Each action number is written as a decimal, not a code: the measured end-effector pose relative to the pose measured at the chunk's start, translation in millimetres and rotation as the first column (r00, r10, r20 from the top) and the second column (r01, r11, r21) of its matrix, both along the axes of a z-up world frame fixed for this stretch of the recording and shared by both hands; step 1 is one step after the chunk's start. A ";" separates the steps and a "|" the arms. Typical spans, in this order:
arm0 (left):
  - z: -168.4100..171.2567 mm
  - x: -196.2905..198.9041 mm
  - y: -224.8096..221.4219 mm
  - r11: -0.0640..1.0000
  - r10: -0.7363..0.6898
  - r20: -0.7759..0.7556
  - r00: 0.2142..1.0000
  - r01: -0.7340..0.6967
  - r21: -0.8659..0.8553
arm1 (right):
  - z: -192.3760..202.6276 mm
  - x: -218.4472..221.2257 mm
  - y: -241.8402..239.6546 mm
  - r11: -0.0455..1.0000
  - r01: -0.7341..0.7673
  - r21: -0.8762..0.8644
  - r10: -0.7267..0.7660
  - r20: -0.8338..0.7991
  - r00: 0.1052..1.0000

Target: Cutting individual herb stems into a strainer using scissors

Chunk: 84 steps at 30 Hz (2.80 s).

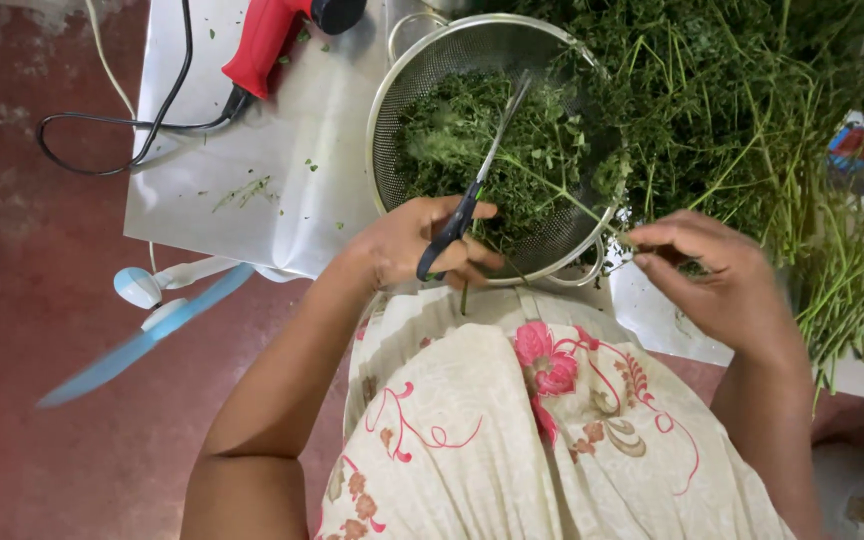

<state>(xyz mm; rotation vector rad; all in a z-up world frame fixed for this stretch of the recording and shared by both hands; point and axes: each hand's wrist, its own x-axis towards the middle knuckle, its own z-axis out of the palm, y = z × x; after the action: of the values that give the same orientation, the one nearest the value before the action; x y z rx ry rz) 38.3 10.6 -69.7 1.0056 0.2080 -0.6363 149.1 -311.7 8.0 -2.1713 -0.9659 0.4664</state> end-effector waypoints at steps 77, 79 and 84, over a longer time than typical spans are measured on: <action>8.7 -31.0 -32.7 0.981 0.104 0.075 0.992 -0.090 -0.170 | -54.9 32.2 -56.6 0.432 0.717 0.547 -0.765 -0.200 0.613; 10.9 -36.3 -27.8 0.981 0.143 0.056 0.988 -0.134 -0.137 | -80.6 39.0 -104.0 0.321 0.725 0.609 -0.862 -0.129 0.490; 1.1 -42.9 -16.6 0.970 0.145 0.094 0.985 -0.123 -0.208 | -160.8 57.5 -214.6 0.465 0.840 0.281 -0.693 0.706 0.148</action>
<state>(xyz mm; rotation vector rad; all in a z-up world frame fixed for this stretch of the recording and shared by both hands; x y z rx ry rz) -4.6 -6.0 -68.6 0.8200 0.1124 -0.4674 206.7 -526.2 -152.8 -2.6940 0.0550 -1.0263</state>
